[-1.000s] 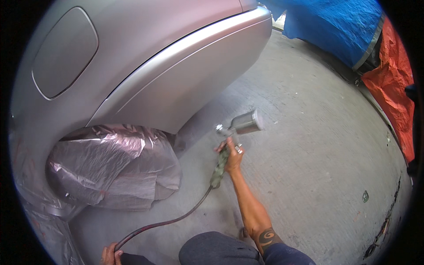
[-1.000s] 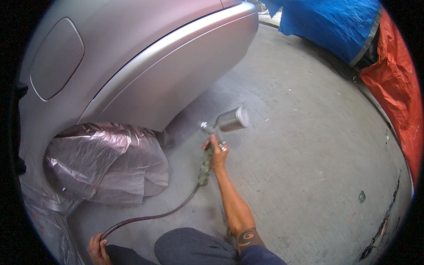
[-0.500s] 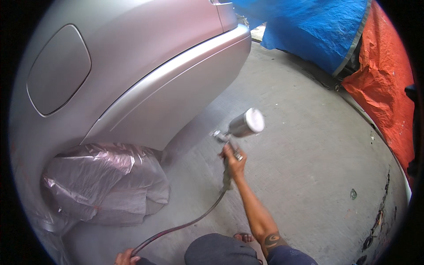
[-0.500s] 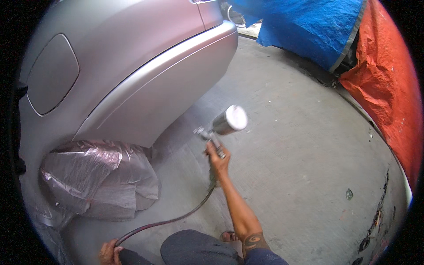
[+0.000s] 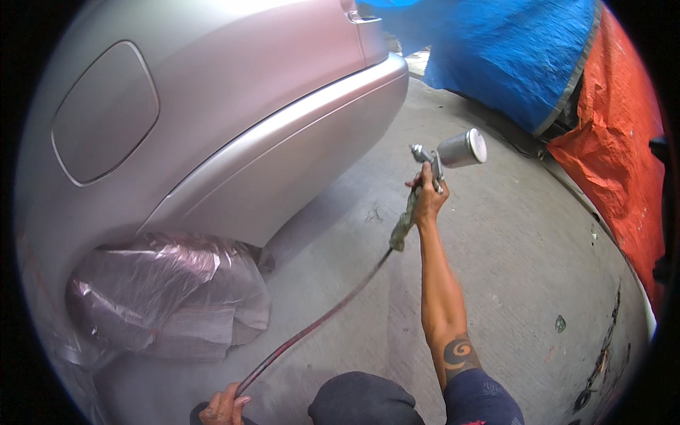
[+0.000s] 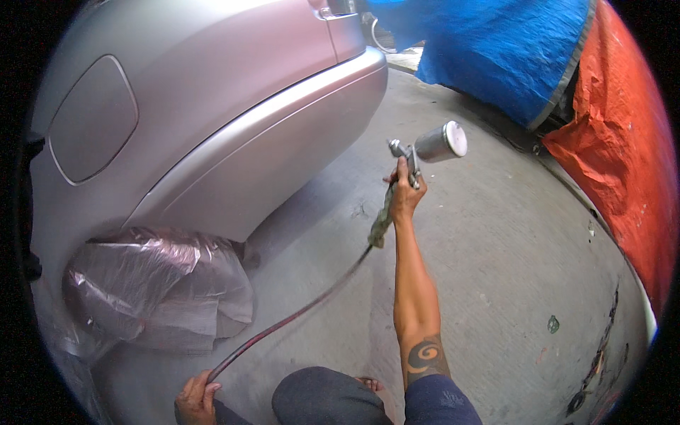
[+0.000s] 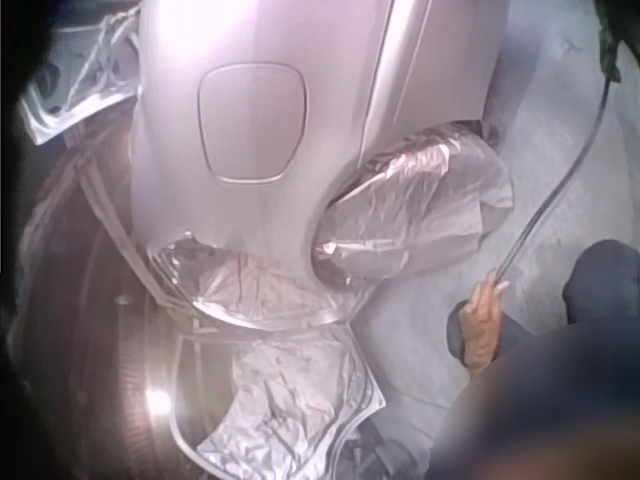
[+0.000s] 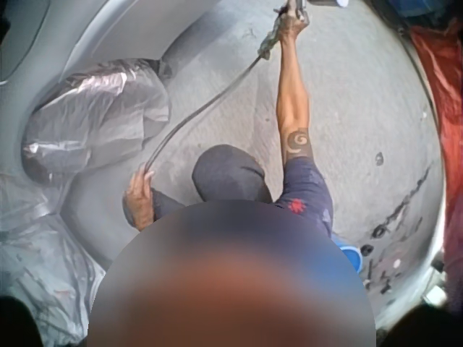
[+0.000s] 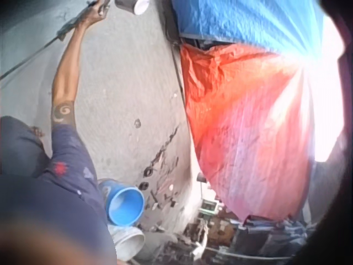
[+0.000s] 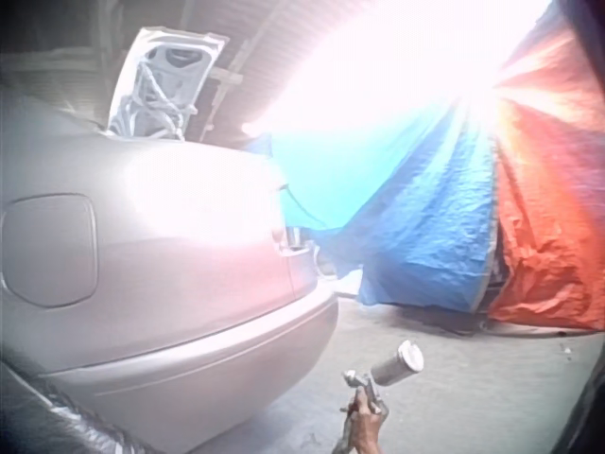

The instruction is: The person pours paint thinner into a spray gun cup and stirs it, then uses the spray gun to apply paint to the rear quarter panel and bumper of a car. The car is masked with plastic sheeting and newspaper.

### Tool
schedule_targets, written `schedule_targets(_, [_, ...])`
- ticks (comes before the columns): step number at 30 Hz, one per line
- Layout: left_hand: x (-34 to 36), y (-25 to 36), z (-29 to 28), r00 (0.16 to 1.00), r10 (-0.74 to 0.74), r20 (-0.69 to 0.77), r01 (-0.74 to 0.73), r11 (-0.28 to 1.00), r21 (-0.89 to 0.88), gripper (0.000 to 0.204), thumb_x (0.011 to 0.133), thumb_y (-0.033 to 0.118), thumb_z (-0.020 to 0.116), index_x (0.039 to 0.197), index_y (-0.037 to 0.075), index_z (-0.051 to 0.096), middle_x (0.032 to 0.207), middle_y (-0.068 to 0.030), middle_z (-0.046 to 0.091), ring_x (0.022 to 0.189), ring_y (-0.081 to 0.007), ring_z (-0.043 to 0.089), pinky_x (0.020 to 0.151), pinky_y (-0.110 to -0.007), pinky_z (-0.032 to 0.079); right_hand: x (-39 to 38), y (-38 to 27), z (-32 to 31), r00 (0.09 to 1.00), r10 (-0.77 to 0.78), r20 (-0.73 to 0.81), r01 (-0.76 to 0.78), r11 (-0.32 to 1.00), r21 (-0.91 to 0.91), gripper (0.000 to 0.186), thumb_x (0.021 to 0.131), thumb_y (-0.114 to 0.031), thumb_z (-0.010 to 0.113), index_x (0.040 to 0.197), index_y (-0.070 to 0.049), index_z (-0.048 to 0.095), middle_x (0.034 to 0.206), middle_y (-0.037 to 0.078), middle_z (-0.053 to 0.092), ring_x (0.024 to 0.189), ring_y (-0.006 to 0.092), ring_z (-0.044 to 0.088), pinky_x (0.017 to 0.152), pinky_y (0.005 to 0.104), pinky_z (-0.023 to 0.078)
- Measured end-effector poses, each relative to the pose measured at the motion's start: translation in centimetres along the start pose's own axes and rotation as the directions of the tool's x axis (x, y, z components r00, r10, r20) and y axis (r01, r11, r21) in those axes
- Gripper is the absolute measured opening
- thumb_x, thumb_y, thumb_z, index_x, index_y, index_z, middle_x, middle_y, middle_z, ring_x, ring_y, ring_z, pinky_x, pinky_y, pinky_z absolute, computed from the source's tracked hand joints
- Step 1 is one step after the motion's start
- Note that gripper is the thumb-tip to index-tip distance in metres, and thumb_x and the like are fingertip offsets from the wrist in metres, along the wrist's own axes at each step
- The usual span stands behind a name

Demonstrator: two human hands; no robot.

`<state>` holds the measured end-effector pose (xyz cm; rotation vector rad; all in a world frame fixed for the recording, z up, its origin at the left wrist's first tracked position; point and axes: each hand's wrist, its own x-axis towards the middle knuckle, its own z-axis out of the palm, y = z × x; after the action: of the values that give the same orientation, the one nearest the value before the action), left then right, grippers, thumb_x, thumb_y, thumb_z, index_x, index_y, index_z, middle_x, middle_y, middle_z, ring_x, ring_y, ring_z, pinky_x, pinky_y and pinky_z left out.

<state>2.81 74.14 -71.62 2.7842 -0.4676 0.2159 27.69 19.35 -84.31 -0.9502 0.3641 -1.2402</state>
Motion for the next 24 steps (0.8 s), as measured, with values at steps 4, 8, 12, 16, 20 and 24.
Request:
schedule_targets(4, [-2.5, -2.4, -2.6, 1.000, -0.016, -0.009, 0.015, 1.000, -0.012, 0.027, 0.100, 0.011, 0.071, 0.126, 0.006, 0.073, 0.108, -0.0195, 0.074, 0.095, -0.0406, 0.071, 0.080, -0.046, 0.057, -11.4, -1.8, -2.4, 0.963, 0.062, 0.261, -0.021, 0.988, -0.154, 0.025, 0.103, -0.024, 0.072, 0.085, -0.006, 0.068, 0.074, 0.000, 0.060, 0.067, 0.0102, 0.056, 0.068, 0.0304, 0.054])
schedule_targets(8, [-5.1, -4.1, -4.3, 0.997, -0.068, -0.030, 0.069, 0.998, 0.016, 0.027, 0.100, 0.009, 0.070, 0.126, 0.007, 0.074, 0.110, -0.0193, 0.074, 0.096, -0.0404, 0.072, 0.081, -0.045, 0.057, -23.5, -3.2, -3.3, 0.903, 0.260, 0.342, -0.140, 0.930, -0.338, 0.027, 0.099, -0.019, 0.077, 0.113, 0.004, 0.074, 0.083, 0.004, 0.073, 0.076, 0.0110, 0.067, 0.070, 0.0285, 0.053])
schedule_targets(12, [-6.8, -4.7, -5.1, 0.992, -0.127, -0.014, 0.127, 0.992, 0.008, 0.027, 0.099, 0.008, 0.072, 0.125, 0.009, 0.075, 0.106, -0.0179, 0.074, 0.091, -0.0390, 0.071, 0.077, -0.045, 0.056, -32.0, -4.6, -3.1, 0.790, 0.281, 0.546, -0.048, 0.915, -0.402, 0.038, 0.091, -0.011, 0.083, 0.124, 0.005, 0.074, 0.095, 0.011, 0.079, 0.085, 0.0155, 0.073, 0.080, 0.0320, 0.058])
schedule_targets(16, [-7.1, -4.2, -4.6, 0.996, -0.087, -0.033, 0.087, 0.996, 0.011, 0.026, 0.097, 0.009, 0.074, 0.123, 0.009, 0.075, 0.098, -0.0168, 0.071, 0.083, -0.0377, 0.069, 0.072, -0.046, 0.053, -32.5, -4.9, -1.5, 0.692, 0.032, 0.721, 0.141, 0.974, -0.178, 0.043, 0.094, -0.014, 0.082, 0.133, 0.002, 0.071, 0.094, 0.008, 0.077, 0.084, 0.0122, 0.071, 0.077, 0.0282, 0.057])
schedule_targets(20, [-5.6, -3.3, -3.3, 0.999, -0.004, -0.047, 0.005, 0.999, 0.034, 0.025, 0.096, 0.012, 0.076, 0.121, 0.010, 0.076, 0.091, -0.0173, 0.068, 0.074, -0.0379, 0.065, 0.066, -0.046, 0.051, -26.2, -4.3, -1.7, 0.794, 0.247, 0.555, -0.036, 0.931, -0.364, 0.034, 0.095, -0.009, 0.080, 0.126, 0.002, 0.073, 0.106, 0.009, 0.079, 0.096, 0.0149, 0.072, 0.087, 0.0310, 0.057])
schedule_targets(24, [-3.4, -1.5, -1.2, 0.989, 0.125, -0.074, -0.128, 0.991, -0.039, 0.026, 0.095, 0.016, 0.077, 0.120, 0.008, 0.076, 0.087, -0.0175, 0.065, 0.070, -0.0380, 0.063, 0.062, -0.046, 0.050, -14.9, -3.2, -2.3, 0.936, 0.122, 0.330, -0.001, 0.940, -0.342, 0.028, 0.099, -0.017, 0.077, 0.121, 0.001, 0.075, 0.086, 0.002, 0.072, 0.076, 0.0094, 0.065, 0.071, 0.0260, 0.053])
